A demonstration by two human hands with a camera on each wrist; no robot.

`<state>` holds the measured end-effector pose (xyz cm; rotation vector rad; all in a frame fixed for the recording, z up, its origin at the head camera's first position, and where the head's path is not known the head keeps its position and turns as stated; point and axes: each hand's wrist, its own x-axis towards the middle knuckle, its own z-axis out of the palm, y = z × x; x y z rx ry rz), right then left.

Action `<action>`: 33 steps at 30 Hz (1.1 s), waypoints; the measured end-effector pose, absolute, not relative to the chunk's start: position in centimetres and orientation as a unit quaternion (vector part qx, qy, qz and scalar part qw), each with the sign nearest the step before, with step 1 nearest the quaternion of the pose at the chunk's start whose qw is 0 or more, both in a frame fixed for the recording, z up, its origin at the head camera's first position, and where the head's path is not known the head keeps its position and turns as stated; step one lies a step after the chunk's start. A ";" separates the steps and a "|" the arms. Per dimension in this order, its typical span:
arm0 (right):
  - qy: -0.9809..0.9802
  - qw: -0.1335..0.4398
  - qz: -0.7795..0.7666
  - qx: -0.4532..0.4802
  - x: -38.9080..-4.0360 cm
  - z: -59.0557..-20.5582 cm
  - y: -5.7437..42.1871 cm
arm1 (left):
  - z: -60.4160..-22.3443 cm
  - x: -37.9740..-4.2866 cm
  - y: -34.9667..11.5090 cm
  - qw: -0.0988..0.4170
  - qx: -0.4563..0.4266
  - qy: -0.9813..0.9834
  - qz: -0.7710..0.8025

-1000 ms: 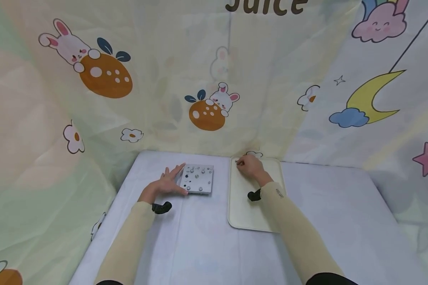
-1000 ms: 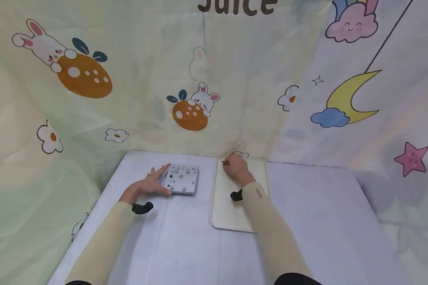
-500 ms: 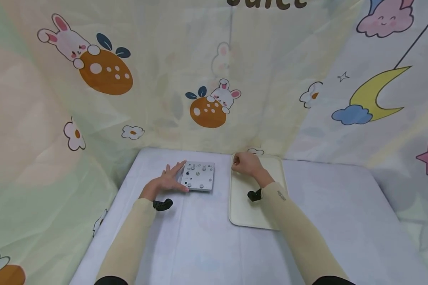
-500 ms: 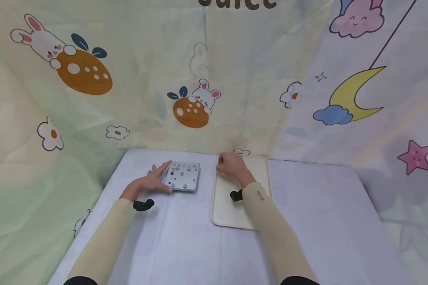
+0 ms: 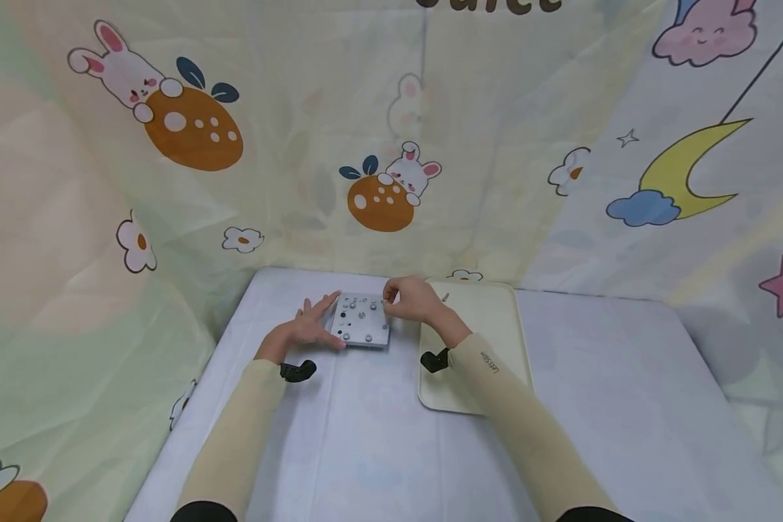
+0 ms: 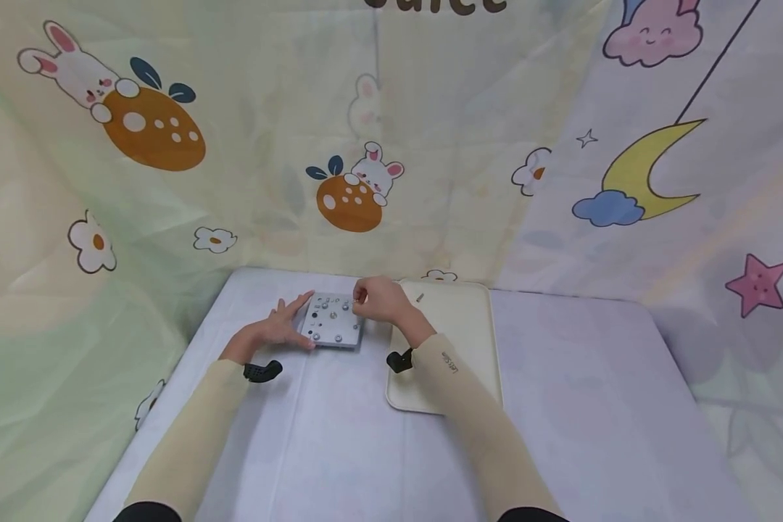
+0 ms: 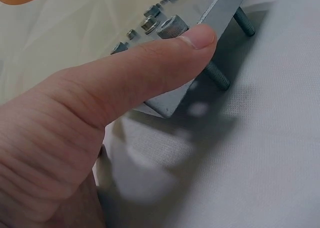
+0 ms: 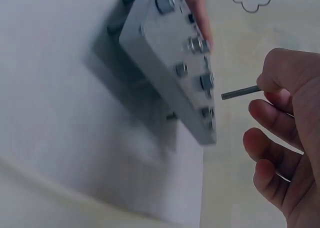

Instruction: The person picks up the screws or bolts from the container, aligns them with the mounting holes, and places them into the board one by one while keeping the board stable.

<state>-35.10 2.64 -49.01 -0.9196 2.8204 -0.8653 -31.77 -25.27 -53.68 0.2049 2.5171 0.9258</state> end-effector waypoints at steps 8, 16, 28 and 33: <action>0.896 0.062 -0.309 -0.313 -34.4 -49.5 0.0 | -53.4 -31.5 -25.1 0.235 0.075 0.913 0.324; 0.884 0.085 -0.328 -0.322 -34.2 -49.4 -2.2 | -53.6 -32.0 -25.3 0.238 0.059 0.916 0.317; 0.888 0.085 -0.326 -0.313 -34.1 -50.4 -3.5 | -52.8 -32.2 -24.9 0.217 0.064 0.925 0.307; 0.884 0.084 -0.331 -0.320 -34.1 -50.7 -3.7 | -52.8 -32.3 -24.5 0.197 0.096 0.915 0.338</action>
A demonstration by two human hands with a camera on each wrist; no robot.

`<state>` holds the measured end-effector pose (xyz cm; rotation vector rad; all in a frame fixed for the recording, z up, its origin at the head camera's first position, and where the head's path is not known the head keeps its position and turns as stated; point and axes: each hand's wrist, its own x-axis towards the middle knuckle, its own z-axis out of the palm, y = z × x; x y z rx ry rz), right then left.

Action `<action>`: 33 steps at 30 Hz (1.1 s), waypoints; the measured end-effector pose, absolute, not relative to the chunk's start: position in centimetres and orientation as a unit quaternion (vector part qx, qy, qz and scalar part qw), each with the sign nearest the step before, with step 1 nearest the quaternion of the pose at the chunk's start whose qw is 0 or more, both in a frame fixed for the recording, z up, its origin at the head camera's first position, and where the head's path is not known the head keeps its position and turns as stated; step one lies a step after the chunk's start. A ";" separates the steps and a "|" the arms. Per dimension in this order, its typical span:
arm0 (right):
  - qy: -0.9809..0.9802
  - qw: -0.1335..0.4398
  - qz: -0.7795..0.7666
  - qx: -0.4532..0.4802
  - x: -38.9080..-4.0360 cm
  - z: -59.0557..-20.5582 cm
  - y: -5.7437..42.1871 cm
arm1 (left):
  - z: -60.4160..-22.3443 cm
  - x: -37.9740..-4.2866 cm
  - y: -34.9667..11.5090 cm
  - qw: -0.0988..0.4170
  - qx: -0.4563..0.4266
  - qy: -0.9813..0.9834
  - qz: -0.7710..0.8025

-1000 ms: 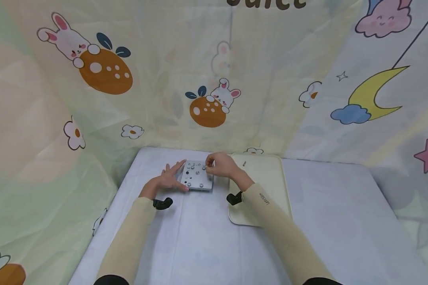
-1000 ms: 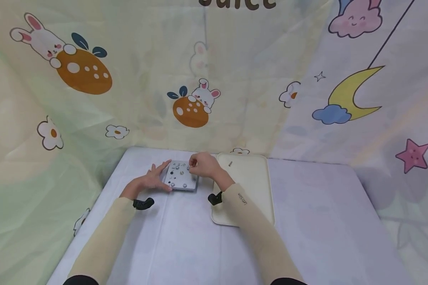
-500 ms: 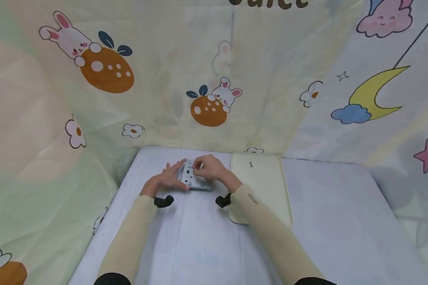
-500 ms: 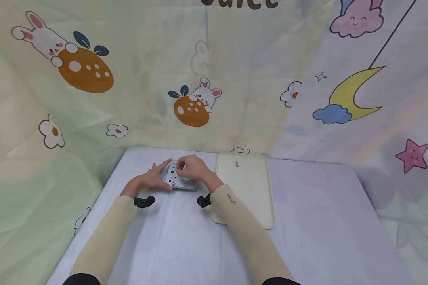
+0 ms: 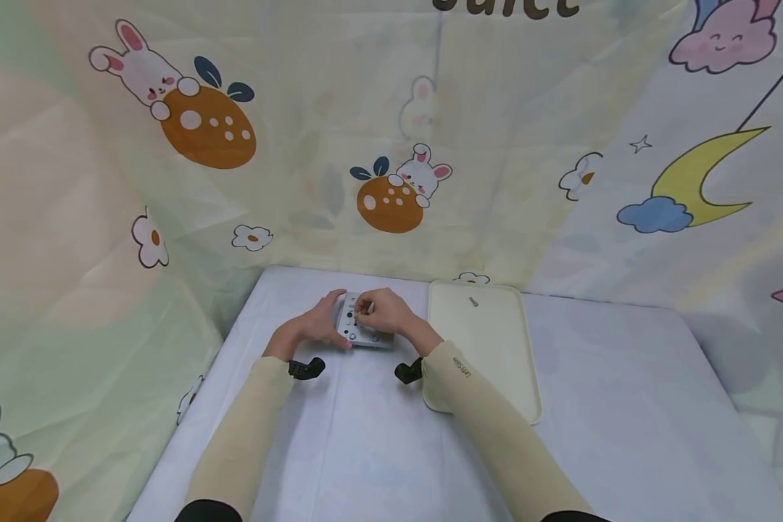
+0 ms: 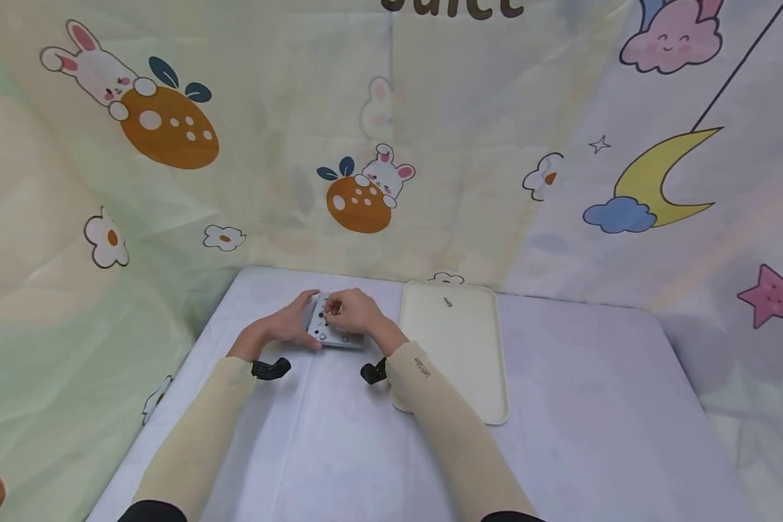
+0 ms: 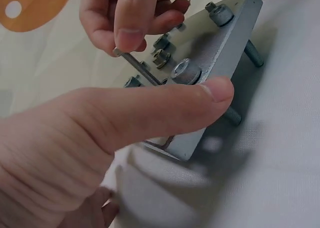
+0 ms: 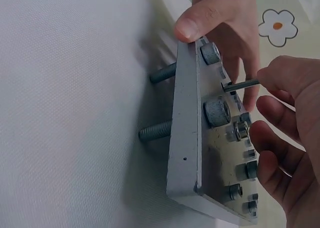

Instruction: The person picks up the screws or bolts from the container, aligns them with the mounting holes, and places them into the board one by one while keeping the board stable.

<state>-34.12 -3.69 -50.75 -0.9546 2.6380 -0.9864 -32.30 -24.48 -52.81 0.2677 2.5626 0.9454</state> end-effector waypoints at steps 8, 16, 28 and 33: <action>0.883 0.081 -0.334 -0.319 -34.1 -51.0 -3.5 | -53.2 -32.2 -23.6 0.190 0.103 0.902 0.375; 0.888 0.092 -0.325 -0.313 -34.0 -51.3 -3.5 | -53.9 -32.0 -23.8 0.180 0.109 0.889 0.407; 0.878 0.091 -0.338 -0.326 -33.6 -51.9 -3.2 | -54.4 -31.6 -23.7 0.182 0.098 0.889 0.408; 0.884 0.082 -0.336 -0.315 -33.9 -51.7 -2.7 | -54.1 -31.6 -24.0 0.184 0.086 0.893 0.401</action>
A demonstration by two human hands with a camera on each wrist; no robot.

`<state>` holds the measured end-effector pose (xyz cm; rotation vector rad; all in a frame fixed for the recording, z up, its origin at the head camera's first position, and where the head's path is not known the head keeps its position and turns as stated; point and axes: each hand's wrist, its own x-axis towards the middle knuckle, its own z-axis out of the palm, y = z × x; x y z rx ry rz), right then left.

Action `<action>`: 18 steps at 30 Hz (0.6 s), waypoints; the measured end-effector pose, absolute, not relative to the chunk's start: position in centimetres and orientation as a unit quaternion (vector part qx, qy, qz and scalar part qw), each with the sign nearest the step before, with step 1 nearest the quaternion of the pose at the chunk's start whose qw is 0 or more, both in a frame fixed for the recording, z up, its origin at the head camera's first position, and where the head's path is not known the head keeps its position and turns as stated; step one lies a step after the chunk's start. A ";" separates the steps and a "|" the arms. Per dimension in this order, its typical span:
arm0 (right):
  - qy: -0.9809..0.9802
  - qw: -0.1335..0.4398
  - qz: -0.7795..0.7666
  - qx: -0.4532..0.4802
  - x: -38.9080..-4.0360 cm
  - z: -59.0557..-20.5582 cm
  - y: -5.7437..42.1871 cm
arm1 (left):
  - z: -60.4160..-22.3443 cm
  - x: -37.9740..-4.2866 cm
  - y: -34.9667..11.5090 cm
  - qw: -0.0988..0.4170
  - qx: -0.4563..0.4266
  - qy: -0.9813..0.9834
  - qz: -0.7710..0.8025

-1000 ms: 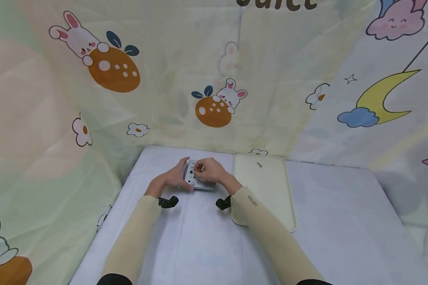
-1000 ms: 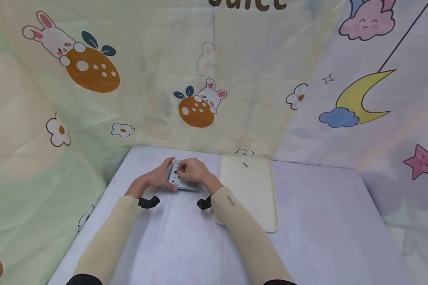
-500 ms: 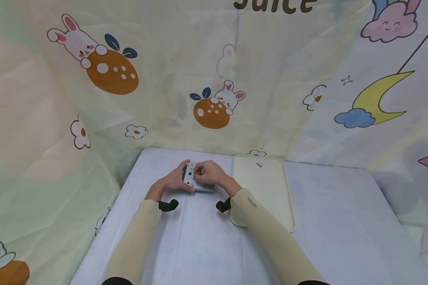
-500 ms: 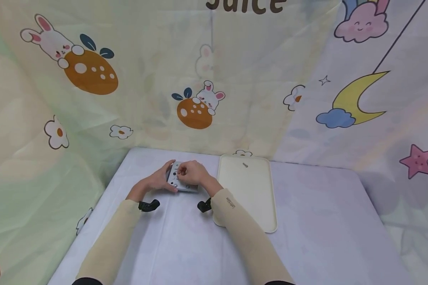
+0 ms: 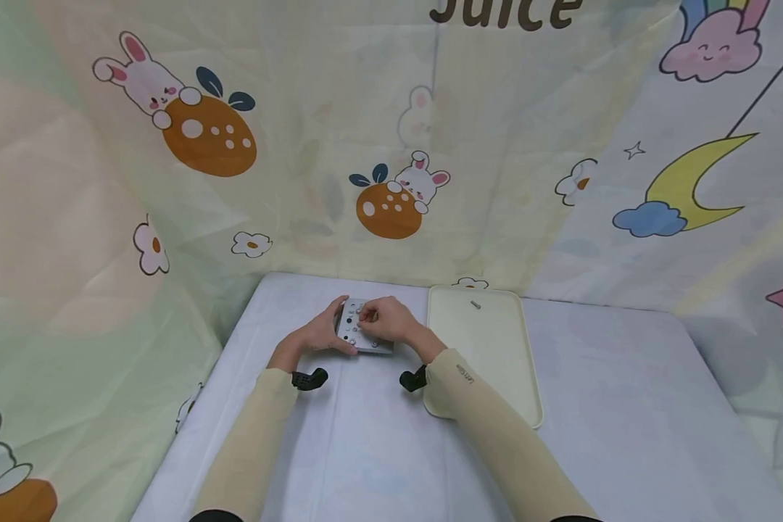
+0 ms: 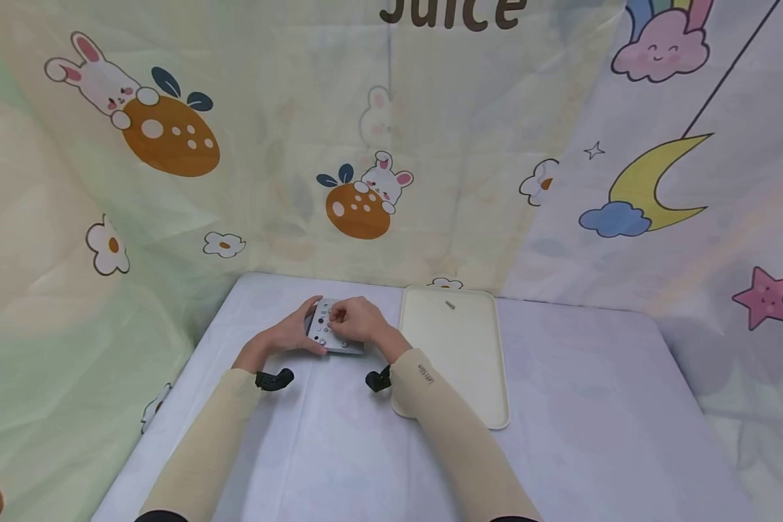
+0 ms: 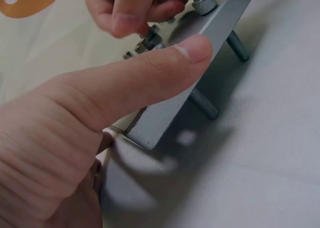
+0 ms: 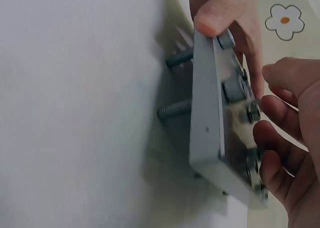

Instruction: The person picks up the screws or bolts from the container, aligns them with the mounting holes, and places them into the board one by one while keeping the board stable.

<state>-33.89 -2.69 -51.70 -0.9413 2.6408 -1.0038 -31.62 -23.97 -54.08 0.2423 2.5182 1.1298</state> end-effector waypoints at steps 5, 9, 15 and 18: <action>0.892 0.081 -0.345 -0.280 -34.5 -51.7 -0.4 | -54.1 -31.6 -24.0 0.183 0.084 0.898 0.390; 0.898 0.066 -0.346 -0.265 -35.3 -51.9 2.1 | -54.1 -31.7 -24.1 0.182 0.082 0.897 0.396; 0.912 0.047 -0.339 -0.224 -36.4 -53.2 6.7 | -54.3 -31.8 -24.0 0.184 0.084 0.895 0.398; 0.922 0.033 -0.331 -0.198 -36.8 -53.9 9.4 | -54.3 -31.8 -23.8 0.184 0.083 0.896 0.397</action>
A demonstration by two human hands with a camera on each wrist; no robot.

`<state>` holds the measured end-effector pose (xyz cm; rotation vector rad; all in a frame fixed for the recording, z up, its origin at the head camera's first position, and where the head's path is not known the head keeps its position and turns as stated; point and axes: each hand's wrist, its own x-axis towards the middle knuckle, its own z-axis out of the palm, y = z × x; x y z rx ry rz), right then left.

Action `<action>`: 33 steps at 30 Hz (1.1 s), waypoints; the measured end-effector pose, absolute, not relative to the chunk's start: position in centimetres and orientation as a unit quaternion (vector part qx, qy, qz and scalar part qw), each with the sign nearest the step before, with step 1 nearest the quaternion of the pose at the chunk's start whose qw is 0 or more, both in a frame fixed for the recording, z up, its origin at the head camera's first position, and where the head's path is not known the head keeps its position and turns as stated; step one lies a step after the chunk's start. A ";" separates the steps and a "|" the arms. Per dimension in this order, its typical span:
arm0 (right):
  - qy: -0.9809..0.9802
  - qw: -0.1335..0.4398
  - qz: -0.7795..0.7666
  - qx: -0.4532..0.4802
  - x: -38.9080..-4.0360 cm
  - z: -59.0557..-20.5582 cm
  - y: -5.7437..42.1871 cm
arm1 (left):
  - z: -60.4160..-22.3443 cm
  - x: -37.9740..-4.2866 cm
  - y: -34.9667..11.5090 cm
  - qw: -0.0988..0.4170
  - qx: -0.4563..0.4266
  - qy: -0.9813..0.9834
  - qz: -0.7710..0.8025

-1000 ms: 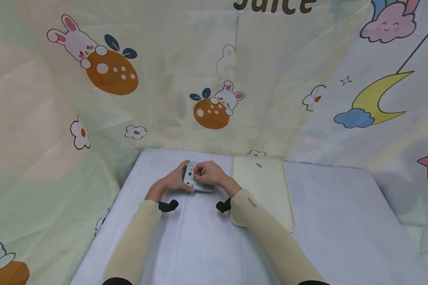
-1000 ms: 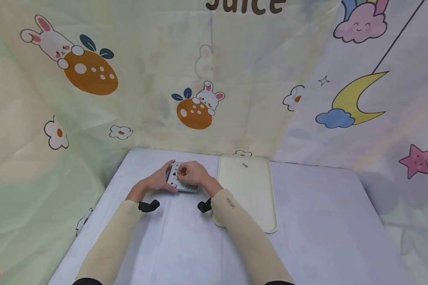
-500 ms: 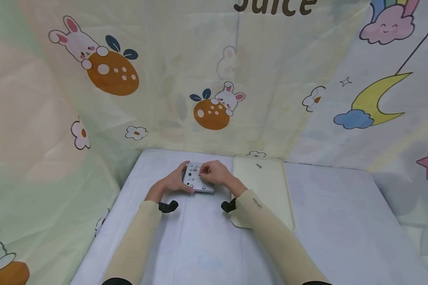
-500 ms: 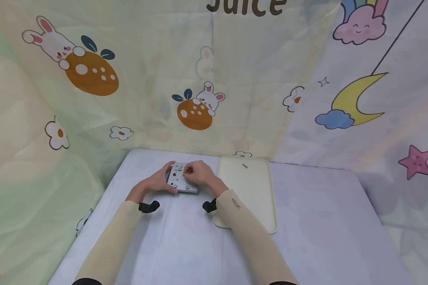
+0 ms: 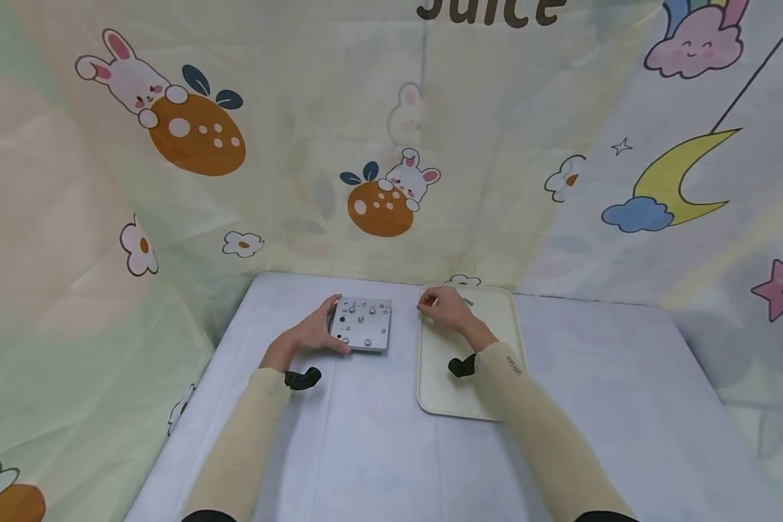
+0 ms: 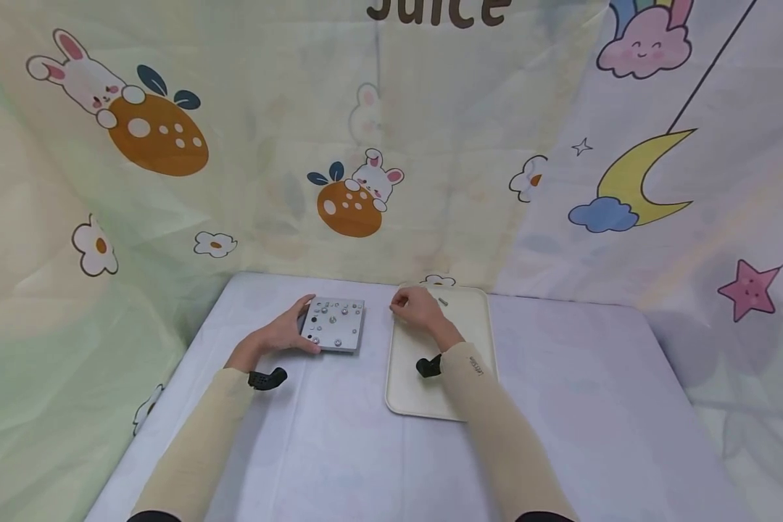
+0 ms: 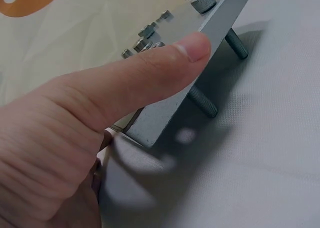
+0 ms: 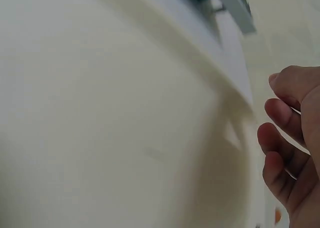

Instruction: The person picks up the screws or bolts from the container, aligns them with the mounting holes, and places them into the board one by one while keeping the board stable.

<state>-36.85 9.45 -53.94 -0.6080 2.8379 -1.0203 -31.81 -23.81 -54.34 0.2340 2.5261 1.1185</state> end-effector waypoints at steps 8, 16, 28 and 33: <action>0.941 -0.022 -0.322 -0.104 -37.7 -55.4 14.9 | -53.6 -31.6 -23.8 0.185 0.090 0.902 0.380; 0.931 -0.030 -0.362 -0.025 -37.2 -55.7 16.6 | -53.3 -31.8 -23.5 0.190 0.084 0.902 0.378; 0.916 -0.029 -0.400 0.022 -36.5 -56.0 17.6 | -53.8 -31.5 -23.9 0.187 0.091 0.887 0.411; 0.917 -0.028 -0.395 0.035 -36.2 -55.9 17.7 | -54.0 -31.5 -24.0 0.186 0.096 0.882 0.421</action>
